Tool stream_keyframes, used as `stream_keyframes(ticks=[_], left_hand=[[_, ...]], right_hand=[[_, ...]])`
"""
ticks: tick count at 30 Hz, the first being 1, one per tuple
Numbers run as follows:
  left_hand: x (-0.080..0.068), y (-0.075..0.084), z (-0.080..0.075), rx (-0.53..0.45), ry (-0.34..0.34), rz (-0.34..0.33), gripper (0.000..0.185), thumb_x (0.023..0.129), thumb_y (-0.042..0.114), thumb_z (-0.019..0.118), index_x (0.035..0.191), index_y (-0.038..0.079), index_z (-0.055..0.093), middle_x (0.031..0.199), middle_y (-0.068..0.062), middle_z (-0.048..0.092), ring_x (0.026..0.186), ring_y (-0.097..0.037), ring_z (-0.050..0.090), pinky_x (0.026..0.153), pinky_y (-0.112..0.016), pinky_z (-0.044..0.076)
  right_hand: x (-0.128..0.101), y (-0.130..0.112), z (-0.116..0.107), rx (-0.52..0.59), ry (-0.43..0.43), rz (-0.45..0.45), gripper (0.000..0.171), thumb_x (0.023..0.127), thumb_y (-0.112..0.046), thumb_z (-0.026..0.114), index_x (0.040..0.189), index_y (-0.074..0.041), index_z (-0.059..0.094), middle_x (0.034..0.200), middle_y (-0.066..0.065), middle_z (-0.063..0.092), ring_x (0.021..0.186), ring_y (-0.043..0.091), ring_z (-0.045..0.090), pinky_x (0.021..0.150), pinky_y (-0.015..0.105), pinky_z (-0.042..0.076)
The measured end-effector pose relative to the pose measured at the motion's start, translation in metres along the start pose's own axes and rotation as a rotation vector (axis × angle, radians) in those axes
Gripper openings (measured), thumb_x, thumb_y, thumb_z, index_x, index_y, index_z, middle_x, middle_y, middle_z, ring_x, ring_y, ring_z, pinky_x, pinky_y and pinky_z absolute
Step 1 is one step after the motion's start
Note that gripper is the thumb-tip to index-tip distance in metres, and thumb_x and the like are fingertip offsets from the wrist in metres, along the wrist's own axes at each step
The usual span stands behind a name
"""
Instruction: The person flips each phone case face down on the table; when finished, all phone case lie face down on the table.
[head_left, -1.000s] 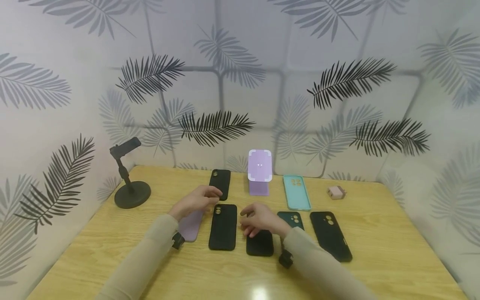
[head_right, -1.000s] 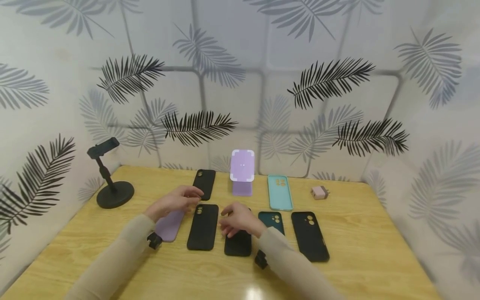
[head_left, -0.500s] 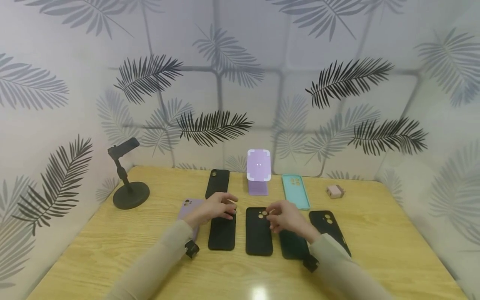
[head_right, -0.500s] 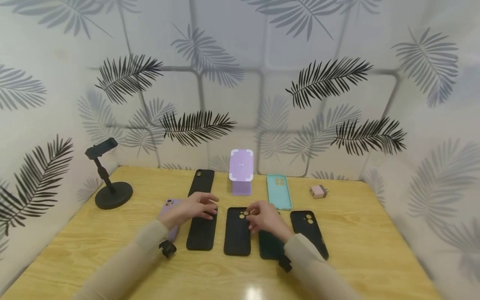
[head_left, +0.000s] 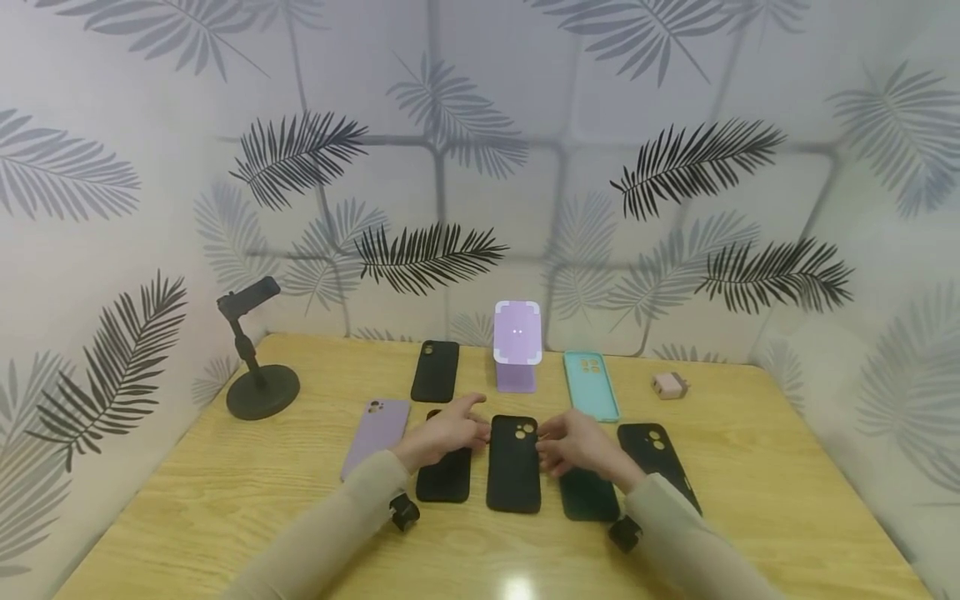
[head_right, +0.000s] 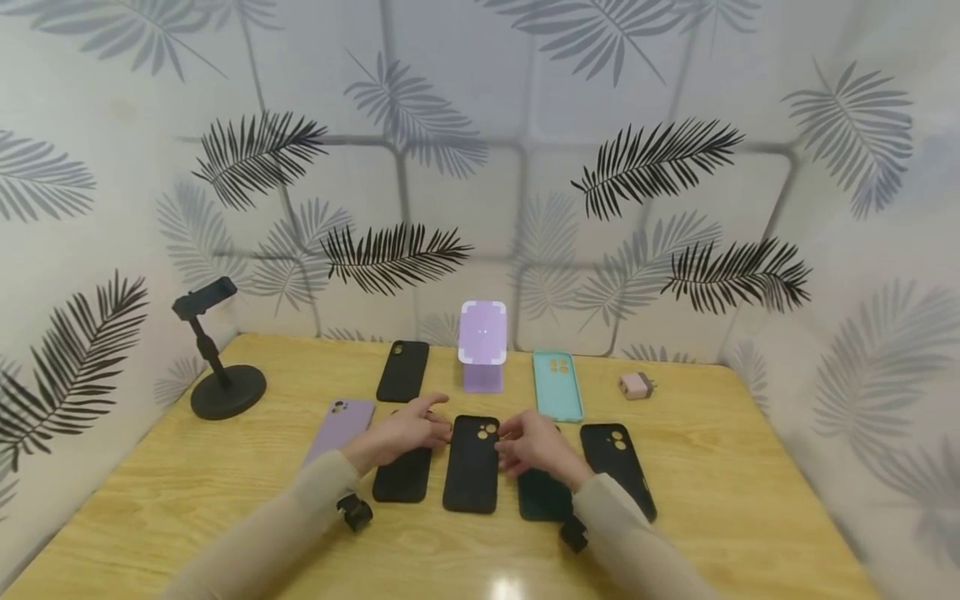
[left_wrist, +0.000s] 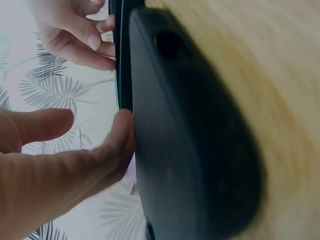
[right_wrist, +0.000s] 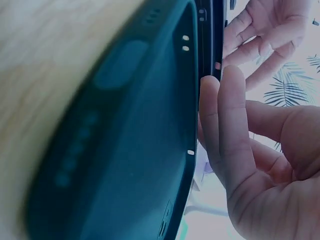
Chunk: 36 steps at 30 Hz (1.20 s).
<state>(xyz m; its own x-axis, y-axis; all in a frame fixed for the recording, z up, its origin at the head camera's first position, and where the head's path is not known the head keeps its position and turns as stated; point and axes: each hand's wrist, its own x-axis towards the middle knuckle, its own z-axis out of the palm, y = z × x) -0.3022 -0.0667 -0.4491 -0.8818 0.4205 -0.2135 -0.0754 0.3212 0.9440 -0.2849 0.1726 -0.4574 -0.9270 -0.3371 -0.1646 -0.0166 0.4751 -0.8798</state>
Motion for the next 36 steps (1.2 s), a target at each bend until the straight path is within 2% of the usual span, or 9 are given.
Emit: stream_keyframes(ticks=[3, 6, 11, 15, 19, 24, 31, 36], left_hand=[[0.001, 0.001, 0.000, -0.088, 0.023, -0.004, 0.065, 0.098, 0.001, 0.054, 0.153, 0.000, 0.020, 0.138, -0.030, 0.050, 0.115, -0.037, 0.061, 0.095, -0.044, 0.055], [0.003, 0.003, 0.000, -0.137, 0.030, -0.003, 0.063, 0.098, 0.004, 0.056, 0.152, 0.000, 0.024, 0.140, -0.030, 0.048, 0.112, -0.035, 0.062, 0.092, -0.044, 0.056], [0.004, 0.003, -0.001, -0.195, -0.009, -0.021, 0.059, 0.099, 0.009, 0.057, 0.150, 0.001, 0.029, 0.141, -0.027, 0.046, 0.110, -0.030, 0.063, 0.091, -0.045, 0.057], [0.005, 0.003, 0.002, -0.228, -0.049, -0.026, 0.063, 0.099, 0.017, 0.059, 0.152, 0.005, 0.026, 0.140, -0.025, 0.046, 0.110, -0.030, 0.063, 0.092, -0.046, 0.057], [0.007, 0.002, 0.006, -0.249, -0.057, -0.033, 0.064, 0.098, 0.023, 0.061, 0.151, 0.007, 0.028, 0.139, -0.024, 0.046, 0.118, -0.033, 0.060, 0.093, -0.049, 0.056], [0.010, 0.001, 0.012, -0.238, -0.083, -0.038, 0.060, 0.099, 0.021, 0.060, 0.149, 0.005, 0.031, 0.138, -0.024, 0.045, 0.125, -0.036, 0.054, 0.090, -0.050, 0.057], [0.012, 0.002, 0.013, -0.210, -0.099, -0.046, 0.051, 0.098, 0.008, 0.059, 0.145, 0.006, 0.039, 0.134, -0.024, 0.046, 0.116, -0.034, 0.058, 0.088, -0.051, 0.057], [0.011, 0.002, 0.014, -0.179, -0.105, -0.033, 0.053, 0.095, -0.001, 0.057, 0.145, 0.005, 0.040, 0.138, -0.027, 0.043, 0.121, -0.037, 0.054, 0.091, -0.052, 0.056]], right_hand=[[0.000, 0.000, 0.001, 0.023, -0.036, -0.005, 0.041, 0.094, -0.005, 0.064, 0.127, 0.016, 0.054, 0.110, 0.028, 0.068, 0.076, 0.025, 0.073, 0.063, 0.036, 0.062], [0.001, -0.002, 0.002, 0.070, -0.099, -0.017, 0.044, 0.096, -0.013, 0.062, 0.129, 0.015, 0.053, 0.118, 0.030, 0.065, 0.087, 0.030, 0.073, 0.068, 0.037, 0.062], [0.005, -0.002, 0.008, 0.170, -0.192, -0.027, 0.049, 0.100, -0.023, 0.059, 0.133, 0.012, 0.052, 0.126, 0.031, 0.060, 0.099, 0.033, 0.071, 0.075, 0.039, 0.062], [0.006, -0.003, 0.011, 0.215, -0.220, -0.018, 0.056, 0.100, -0.034, 0.057, 0.137, 0.008, 0.050, 0.132, 0.032, 0.056, 0.104, 0.034, 0.069, 0.079, 0.042, 0.061], [0.007, -0.005, 0.013, 0.238, -0.248, -0.010, 0.066, 0.100, -0.043, 0.054, 0.142, 0.007, 0.044, 0.136, 0.031, 0.053, 0.109, 0.035, 0.067, 0.083, 0.043, 0.060], [0.010, -0.007, 0.015, 0.268, -0.257, 0.002, 0.070, 0.099, -0.048, 0.053, 0.144, 0.005, 0.043, 0.133, 0.027, 0.058, 0.109, 0.033, 0.067, 0.084, 0.043, 0.060], [0.010, -0.005, 0.012, 0.258, -0.244, -0.033, 0.059, 0.102, -0.038, 0.053, 0.142, 0.005, 0.045, 0.128, 0.026, 0.061, 0.108, 0.032, 0.067, 0.084, 0.043, 0.060], [0.009, -0.001, 0.007, 0.197, -0.127, -0.050, 0.058, 0.097, -0.029, 0.063, 0.144, -0.001, 0.045, 0.119, 0.023, 0.067, 0.082, 0.024, 0.072, 0.068, 0.037, 0.061]])
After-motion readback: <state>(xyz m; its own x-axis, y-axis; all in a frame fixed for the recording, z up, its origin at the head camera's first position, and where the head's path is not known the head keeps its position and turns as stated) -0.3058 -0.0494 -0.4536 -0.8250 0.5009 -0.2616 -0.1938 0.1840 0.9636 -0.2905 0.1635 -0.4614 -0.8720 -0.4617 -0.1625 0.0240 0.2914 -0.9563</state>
